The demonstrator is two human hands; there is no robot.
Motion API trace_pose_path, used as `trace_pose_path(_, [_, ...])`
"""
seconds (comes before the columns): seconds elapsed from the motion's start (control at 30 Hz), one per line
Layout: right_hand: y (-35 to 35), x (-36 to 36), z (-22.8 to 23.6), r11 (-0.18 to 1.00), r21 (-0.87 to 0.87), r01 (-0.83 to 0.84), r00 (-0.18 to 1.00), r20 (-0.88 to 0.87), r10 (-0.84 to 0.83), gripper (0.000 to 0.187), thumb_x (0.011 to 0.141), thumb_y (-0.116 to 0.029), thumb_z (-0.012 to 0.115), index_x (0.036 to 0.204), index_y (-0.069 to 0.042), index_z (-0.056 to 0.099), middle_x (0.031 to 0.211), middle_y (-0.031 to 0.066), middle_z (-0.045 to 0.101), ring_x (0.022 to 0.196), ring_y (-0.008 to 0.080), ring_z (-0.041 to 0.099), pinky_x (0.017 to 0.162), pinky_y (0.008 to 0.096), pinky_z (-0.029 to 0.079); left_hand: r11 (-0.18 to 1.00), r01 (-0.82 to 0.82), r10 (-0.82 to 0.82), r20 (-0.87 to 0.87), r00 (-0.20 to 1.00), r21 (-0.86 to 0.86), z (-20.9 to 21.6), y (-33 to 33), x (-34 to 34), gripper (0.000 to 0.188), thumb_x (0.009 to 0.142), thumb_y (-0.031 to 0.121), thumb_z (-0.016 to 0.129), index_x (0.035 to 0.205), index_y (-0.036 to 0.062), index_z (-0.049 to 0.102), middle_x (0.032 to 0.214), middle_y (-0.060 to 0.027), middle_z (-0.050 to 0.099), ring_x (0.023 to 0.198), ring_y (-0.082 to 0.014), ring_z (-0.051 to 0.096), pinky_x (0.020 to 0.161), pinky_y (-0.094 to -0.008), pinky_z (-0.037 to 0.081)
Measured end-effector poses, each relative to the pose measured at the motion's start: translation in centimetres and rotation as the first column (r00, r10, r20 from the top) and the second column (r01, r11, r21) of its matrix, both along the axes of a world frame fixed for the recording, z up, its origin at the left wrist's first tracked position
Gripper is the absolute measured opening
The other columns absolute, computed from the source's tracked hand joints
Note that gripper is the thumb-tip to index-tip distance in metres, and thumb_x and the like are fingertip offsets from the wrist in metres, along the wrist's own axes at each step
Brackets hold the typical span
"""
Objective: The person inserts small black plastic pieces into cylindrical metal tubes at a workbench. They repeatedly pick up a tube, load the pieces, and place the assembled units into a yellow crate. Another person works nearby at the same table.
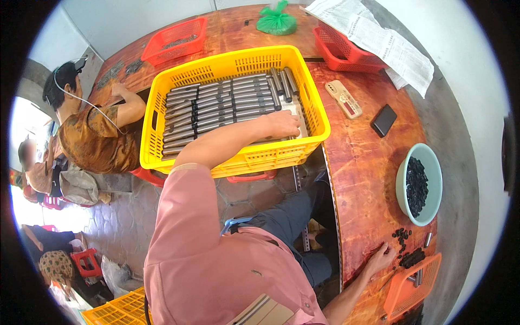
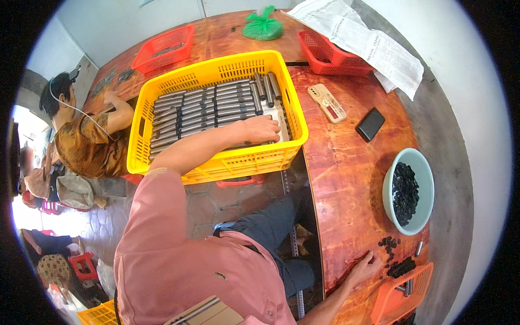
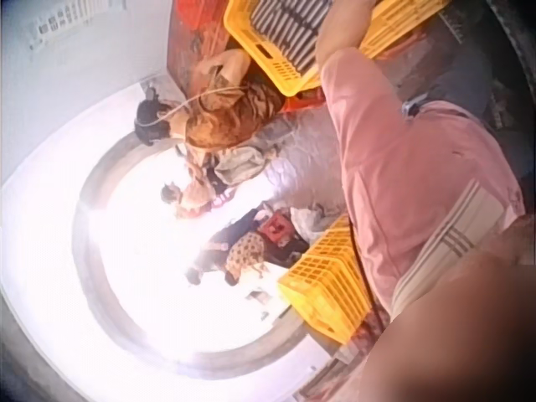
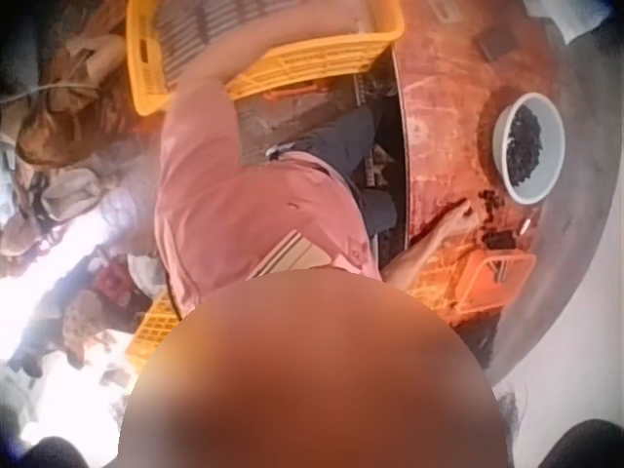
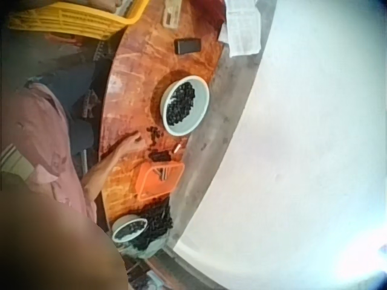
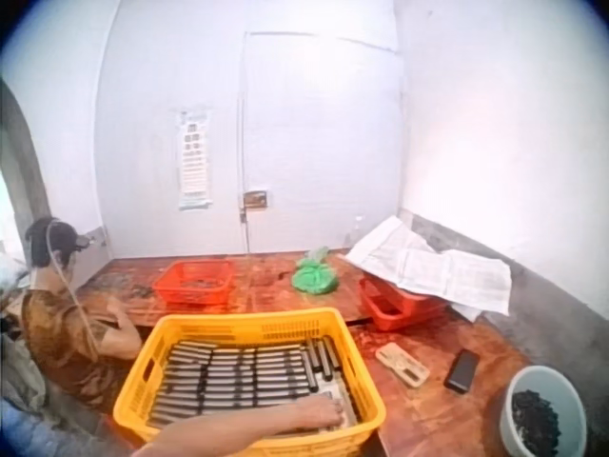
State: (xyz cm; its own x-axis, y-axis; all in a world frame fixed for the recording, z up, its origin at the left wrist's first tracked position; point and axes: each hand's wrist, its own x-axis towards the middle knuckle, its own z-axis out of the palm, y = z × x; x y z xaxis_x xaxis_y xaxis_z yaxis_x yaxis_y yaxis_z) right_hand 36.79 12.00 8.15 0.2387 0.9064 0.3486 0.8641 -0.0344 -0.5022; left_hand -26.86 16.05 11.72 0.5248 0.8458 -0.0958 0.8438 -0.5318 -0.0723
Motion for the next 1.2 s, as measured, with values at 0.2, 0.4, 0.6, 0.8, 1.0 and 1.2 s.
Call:
trace_pose_path(0.2, [0.0,-0.1,-0.4,1.0,0.019,-0.023,0.999,-0.042,0.024,0.033,0.102,-0.028,0.06,0.095,0.005,0.058,0.092,0.0157,0.055,0.084,0.0314,0.053,0.079,0.0454,0.044,0.955,0.151,-0.111,-0.167,0.98,0.255,1.4,0.6,-0.7,0.013,0.085,0.016,0.062,0.096,0.0156,0.07,0.091,-0.0014,0.065,0.098,-0.0214,0.065,0.085,-0.038,0.048])
trace_pose_path(0.4, [-0.6,-1.8,1.4,0.998,0.063,-0.016,0.997,-0.076,0.021,0.028,0.099,-0.018,0.062,0.089,0.007,0.057,0.085,0.0167,0.054,0.082,0.0324,0.052,0.079,0.0452,0.044,0.879,-0.396,0.331,0.256,0.908,0.265,7.5,-1.2,-3.3,0.033,0.086,0.018,0.065,0.116,0.0057,0.058,0.098,-0.0142,0.068,0.095,-0.0325,0.068,0.082,-0.0439,0.052])
trace_pose_path(0.6, [-0.4,-1.4,1.2,0.999,0.032,0.004,0.998,-0.058,-0.002,0.028,0.099,-0.018,0.063,0.086,0.006,0.055,0.083,0.0155,0.051,0.08,0.0319,0.05,0.077,0.0452,0.043,0.615,-0.714,0.71,0.629,0.317,-0.334,7.4,-0.6,-0.8,0.091,0.081,0.031,0.074,0.155,0.0046,0.028,0.105,-0.0287,0.07,0.099,-0.0433,0.07,0.091,-0.0488,0.055])
trace_pose_path(0.8, [0.1,-0.8,0.1,0.998,0.058,-0.027,0.997,-0.073,0.031,0.028,0.099,-0.019,0.063,0.088,0.006,0.057,0.084,0.0157,0.052,0.081,0.0326,0.051,0.078,0.0471,0.043,0.43,-0.654,0.894,0.396,0.21,-0.622,3.4,0.8,0.7,0.084,0.08,0.03,0.076,0.147,-0.0025,0.037,0.089,-0.0187,0.073,0.067,-0.0273,0.072,0.066,-0.0404,0.059])
trace_pose_path(1.0, [0.0,-0.5,0.0,0.996,0.075,-0.043,0.999,-0.028,0.045,0.031,0.1,-0.024,0.061,0.09,0.006,0.058,0.088,0.0147,0.055,0.082,0.031,0.053,0.078,0.0466,0.044,0.468,-0.799,0.884,0.211,0.418,-0.378,1.6,1.6,0.1,0.061,0.078,0.03,0.077,0.125,-0.0024,0.055,0.11,-0.0234,0.071,0.1,-0.0358,0.071,0.087,-0.0458,0.058])
trace_pose_path(1.2, [-0.3,-1.5,0.9,0.999,0.044,-0.03,0.996,-0.084,0.033,0.03,0.101,-0.022,0.062,0.09,0.006,0.058,0.087,0.0158,0.051,0.082,0.0319,0.05,0.078,0.0465,0.043,0.694,-0.715,0.711,0.227,0.665,-0.08,1.6,-0.4,-0.5,0.037,0.088,0.03,0.073,0.114,0.005,0.069,0.112,-0.0186,0.068,0.108,-0.0369,0.066,0.087,-0.0484,0.055])
